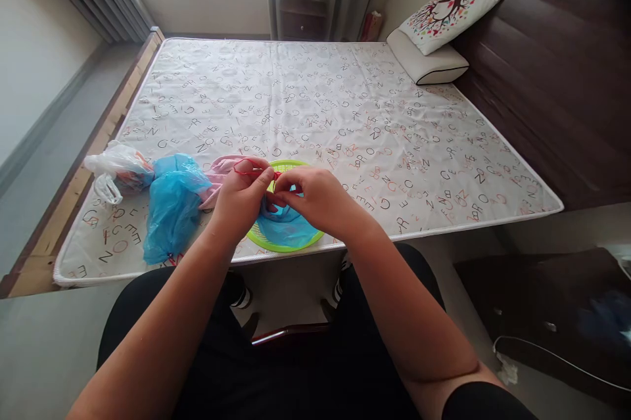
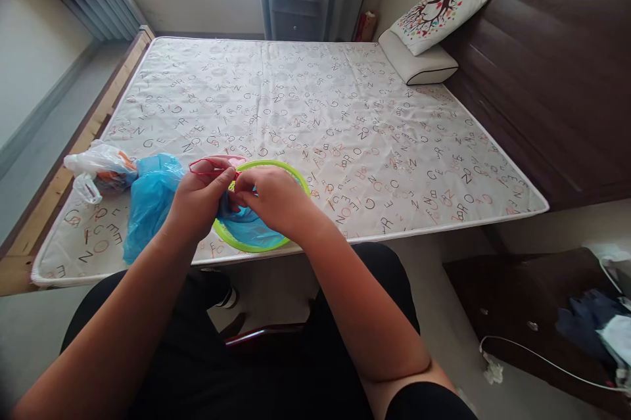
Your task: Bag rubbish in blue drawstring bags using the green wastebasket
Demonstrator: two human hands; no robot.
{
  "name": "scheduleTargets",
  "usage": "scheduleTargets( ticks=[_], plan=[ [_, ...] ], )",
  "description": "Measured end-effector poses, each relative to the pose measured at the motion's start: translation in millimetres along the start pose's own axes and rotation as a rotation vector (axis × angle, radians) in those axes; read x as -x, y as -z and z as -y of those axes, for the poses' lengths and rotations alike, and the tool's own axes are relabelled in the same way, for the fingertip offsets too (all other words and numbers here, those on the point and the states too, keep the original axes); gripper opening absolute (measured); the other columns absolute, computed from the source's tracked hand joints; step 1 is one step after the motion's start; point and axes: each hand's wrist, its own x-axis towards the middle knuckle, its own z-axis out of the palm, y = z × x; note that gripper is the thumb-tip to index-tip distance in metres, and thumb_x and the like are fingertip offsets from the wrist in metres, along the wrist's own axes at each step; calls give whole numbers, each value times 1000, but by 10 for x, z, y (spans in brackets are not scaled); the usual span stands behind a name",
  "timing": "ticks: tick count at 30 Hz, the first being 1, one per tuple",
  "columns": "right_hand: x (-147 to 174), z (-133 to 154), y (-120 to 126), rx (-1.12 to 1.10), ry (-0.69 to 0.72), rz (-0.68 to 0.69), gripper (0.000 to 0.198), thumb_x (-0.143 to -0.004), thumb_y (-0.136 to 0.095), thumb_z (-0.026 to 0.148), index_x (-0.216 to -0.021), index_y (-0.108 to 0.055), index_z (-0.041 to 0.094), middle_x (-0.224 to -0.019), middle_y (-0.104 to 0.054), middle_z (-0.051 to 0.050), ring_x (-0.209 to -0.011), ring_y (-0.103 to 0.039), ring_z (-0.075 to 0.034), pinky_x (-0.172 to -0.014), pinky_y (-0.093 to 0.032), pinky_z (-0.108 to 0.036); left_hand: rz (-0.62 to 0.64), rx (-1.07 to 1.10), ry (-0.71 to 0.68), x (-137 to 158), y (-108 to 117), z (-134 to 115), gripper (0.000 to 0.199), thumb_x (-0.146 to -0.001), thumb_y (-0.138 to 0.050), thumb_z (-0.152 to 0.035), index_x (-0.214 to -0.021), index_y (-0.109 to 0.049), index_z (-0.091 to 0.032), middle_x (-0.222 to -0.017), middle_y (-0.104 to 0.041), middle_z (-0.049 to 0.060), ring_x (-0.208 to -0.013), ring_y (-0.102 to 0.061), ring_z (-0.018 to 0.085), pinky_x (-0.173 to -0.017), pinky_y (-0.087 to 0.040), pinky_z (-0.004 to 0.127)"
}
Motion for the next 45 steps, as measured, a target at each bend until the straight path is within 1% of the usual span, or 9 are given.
scheduleTargets(
  ticks=[8,11,16,19,22,29,32,37,45],
  plan=[
    [-85,-195,-160,285,63,-295,10,-92,-69,22,-94,-59,22,-106,-65,-8,-106,-56,-25,-95,-45,-39,109,23,52,23,35,-24,45,-80,-89,-50,-96,-60,-19,-70,-69,-2,-50,-69,17,-47,-60,27],
    [-87,-206,-153,192,32,-204,15,-91,-65,23,-103,-56,23,-107,-67,-7,-100,-60,-23,-89,-46,-37,197,-9,34,34,55,-40,43,-82,-88,-51,-93,-61,-19,-72,-72,1,-51,-71,18,-48,-60,27],
    [-74,-193,-140,-10,-49,-24,27,-87,-60,20,-114,-61,21,-87,-71,-1,-79,-62,-18,-75,-44,-31,285,-121,-34,71,99,-50,33,-87,-85,-45,-90,-67,-18,-80,-75,4,-56,-72,17,-50,-58,24],
    [-75,-175,-130,-79,-47,21,10,-84,-57,15,-87,-64,21,-78,-70,1,-77,-61,-16,-74,-43,-29,275,-206,-106,97,94,-34,26,-90,-83,-41,-88,-72,-18,-87,-76,6,-63,-73,16,-56,-60,25],
    [-85,-183,-119,-155,-92,46,14,-84,-55,14,-72,-60,20,-72,-67,2,-73,-59,-14,-71,-42,-28,258,-258,-168,109,76,2,24,-90,-82,-40,-86,-74,-18,-91,-76,6,-66,-72,15,-60,-62,28],
    [-80,-315,43,-203,-199,51,8,-88,-64,27,-84,-62,20,-78,-58,2,-72,-50,-13,-63,-38,-28,70,-419,-295,55,145,73,13,-88,-82,-35,-92,-81,-22,-101,-79,7,-92,-75,22,-77,-64,34],
    [-50,-357,141,-308,-226,107,9,-90,-65,30,-90,-62,21,-82,-58,1,-74,-51,-13,-64,-40,-27,74,-454,-298,33,177,54,11,-87,-84,-32,-90,-81,-22,-95,-78,5,-88,-75,22,-78,-63,36],
    [-31,-412,182,-517,-221,184,25,-91,-74,42,-94,-60,22,-84,-61,1,-75,-53,-13,-64,-44,-25,132,-511,-513,22,157,28,8,-91,-81,-28,-86,-80,-22,-97,-79,5,-94,-74,20,-88,-61,36],
    [-92,-494,76,-756,-304,-10,35,-92,-76,53,-91,-61,22,-79,-62,1,-68,-54,-11,-59,-45,-23,132,-585,-706,4,186,88,4,-93,-80,-25,-91,-81,-23,-98,-79,5,-93,-74,19,-86,-63,35]
  ],
)
